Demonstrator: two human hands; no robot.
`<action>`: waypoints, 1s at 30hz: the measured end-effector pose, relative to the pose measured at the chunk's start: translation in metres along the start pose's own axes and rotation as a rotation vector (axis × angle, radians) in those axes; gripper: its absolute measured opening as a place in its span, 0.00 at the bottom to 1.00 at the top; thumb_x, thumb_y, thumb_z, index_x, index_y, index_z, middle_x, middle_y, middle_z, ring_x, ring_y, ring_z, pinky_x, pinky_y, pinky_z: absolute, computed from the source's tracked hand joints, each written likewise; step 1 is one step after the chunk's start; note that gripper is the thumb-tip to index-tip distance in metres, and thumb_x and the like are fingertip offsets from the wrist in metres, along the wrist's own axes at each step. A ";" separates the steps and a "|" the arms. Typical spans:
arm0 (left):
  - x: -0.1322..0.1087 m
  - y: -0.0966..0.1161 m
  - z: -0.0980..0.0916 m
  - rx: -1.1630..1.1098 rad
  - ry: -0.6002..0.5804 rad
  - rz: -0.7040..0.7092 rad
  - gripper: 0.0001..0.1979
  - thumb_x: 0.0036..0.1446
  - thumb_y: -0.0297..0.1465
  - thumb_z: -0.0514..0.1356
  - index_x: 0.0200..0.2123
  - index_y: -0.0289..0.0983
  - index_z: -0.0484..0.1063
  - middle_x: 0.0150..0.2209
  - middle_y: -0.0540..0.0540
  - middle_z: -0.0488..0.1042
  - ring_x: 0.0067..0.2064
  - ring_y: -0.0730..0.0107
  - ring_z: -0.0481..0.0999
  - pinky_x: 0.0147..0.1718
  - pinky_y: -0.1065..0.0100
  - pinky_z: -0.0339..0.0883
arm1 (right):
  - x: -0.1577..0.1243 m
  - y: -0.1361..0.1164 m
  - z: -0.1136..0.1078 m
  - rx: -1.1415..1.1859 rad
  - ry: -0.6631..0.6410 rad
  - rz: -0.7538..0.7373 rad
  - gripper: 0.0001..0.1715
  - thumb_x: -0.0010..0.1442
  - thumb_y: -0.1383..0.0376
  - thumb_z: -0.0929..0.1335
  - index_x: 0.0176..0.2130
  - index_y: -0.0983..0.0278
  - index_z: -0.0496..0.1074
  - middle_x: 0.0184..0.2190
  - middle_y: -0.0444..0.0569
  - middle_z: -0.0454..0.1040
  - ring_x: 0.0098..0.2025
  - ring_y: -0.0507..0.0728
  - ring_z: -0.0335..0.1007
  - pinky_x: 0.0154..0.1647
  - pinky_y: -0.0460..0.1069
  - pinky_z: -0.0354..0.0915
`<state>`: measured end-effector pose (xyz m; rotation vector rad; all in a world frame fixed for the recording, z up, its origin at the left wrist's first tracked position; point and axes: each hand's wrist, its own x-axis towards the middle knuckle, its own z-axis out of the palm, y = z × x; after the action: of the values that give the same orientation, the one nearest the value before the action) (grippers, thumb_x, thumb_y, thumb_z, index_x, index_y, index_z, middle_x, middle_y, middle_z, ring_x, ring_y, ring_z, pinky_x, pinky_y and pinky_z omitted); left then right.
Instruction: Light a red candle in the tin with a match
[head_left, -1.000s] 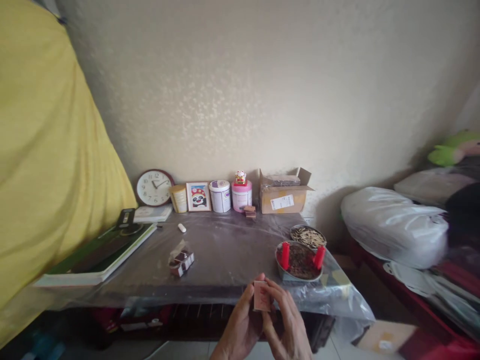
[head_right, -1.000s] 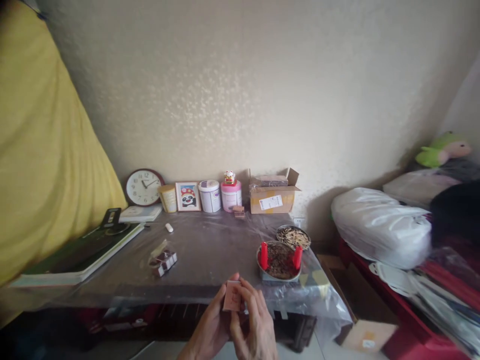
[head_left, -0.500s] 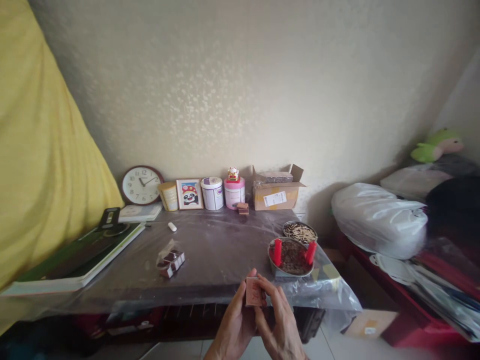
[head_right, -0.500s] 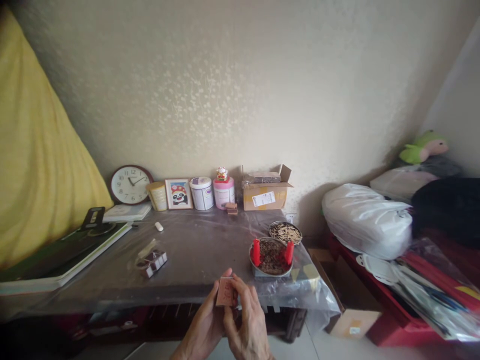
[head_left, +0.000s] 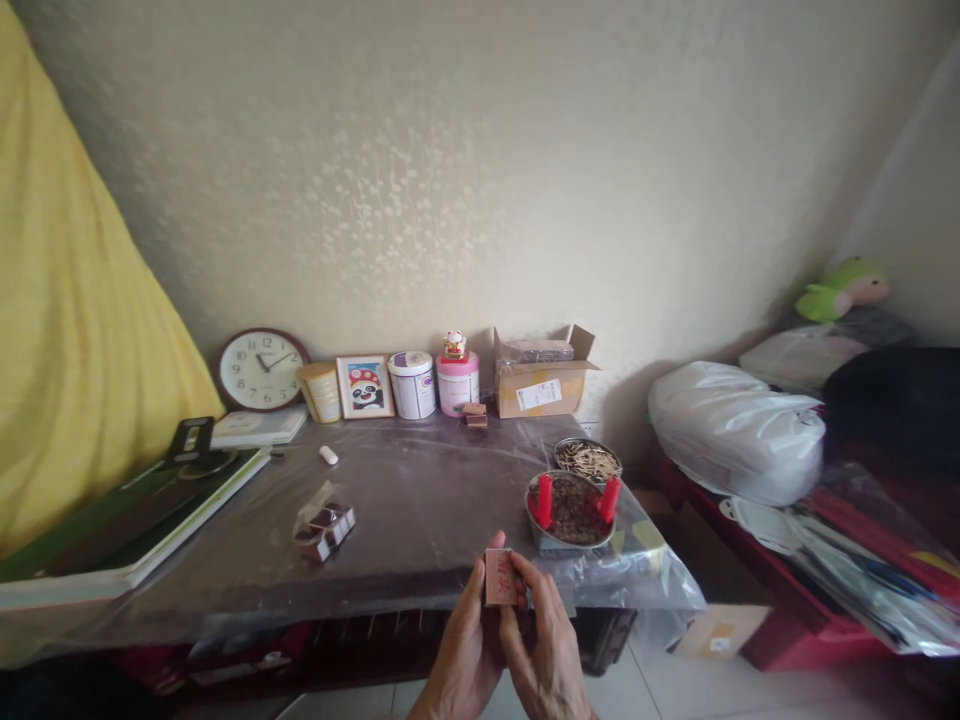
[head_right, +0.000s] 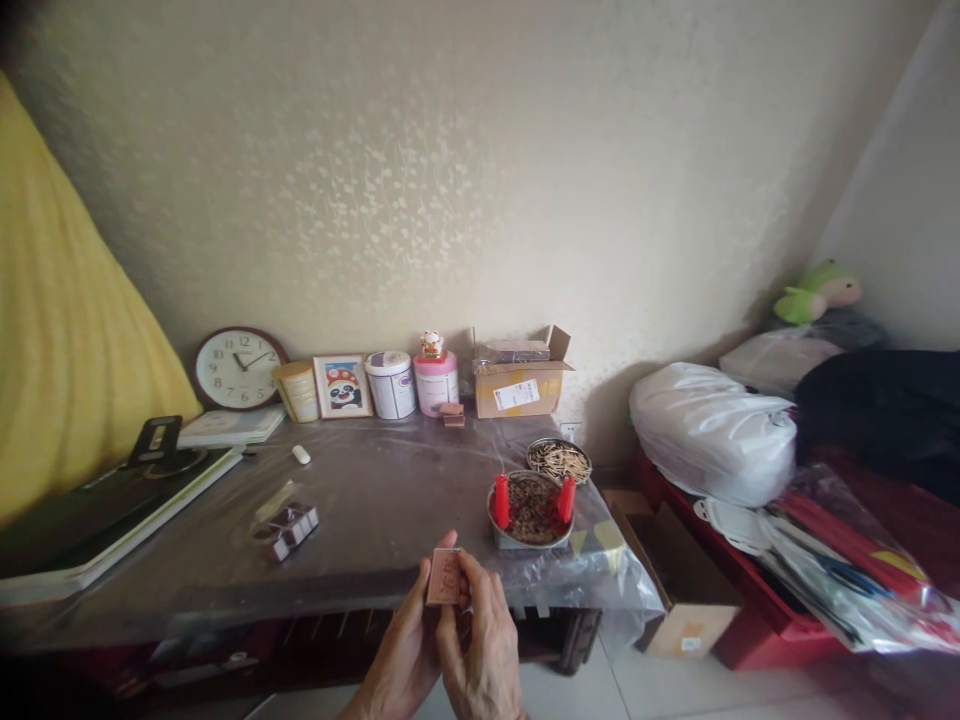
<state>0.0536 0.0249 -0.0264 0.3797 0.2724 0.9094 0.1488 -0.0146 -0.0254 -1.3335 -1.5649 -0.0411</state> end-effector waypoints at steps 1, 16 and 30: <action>0.001 0.000 -0.001 -0.001 0.000 -0.002 0.23 0.61 0.42 0.53 0.59 0.45 0.62 0.44 0.44 0.72 0.41 0.69 0.71 0.44 0.66 0.61 | 0.000 0.001 0.000 0.007 -0.008 0.001 0.24 0.60 0.70 0.61 0.56 0.63 0.58 0.43 0.51 0.70 0.42 0.53 0.70 0.43 0.46 0.69; 0.001 -0.003 0.001 0.023 0.087 0.037 0.29 0.61 0.44 0.52 0.62 0.40 0.52 0.30 0.47 0.70 0.30 0.73 0.68 0.38 0.68 0.61 | -0.006 0.008 0.011 0.098 -0.035 0.108 0.24 0.58 0.70 0.62 0.55 0.60 0.59 0.43 0.49 0.69 0.42 0.54 0.68 0.42 0.47 0.68; 0.002 0.006 -0.001 -0.019 0.125 -0.027 0.22 0.60 0.45 0.52 0.53 0.39 0.63 0.25 0.49 0.68 0.26 0.74 0.66 0.29 0.71 0.57 | 0.003 0.013 0.004 0.136 -0.189 0.038 0.23 0.58 0.70 0.64 0.53 0.59 0.60 0.46 0.48 0.68 0.47 0.56 0.66 0.48 0.49 0.64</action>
<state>0.0508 0.0301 -0.0248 0.3016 0.3823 0.9103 0.1562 -0.0051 -0.0323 -1.2884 -1.6682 0.2175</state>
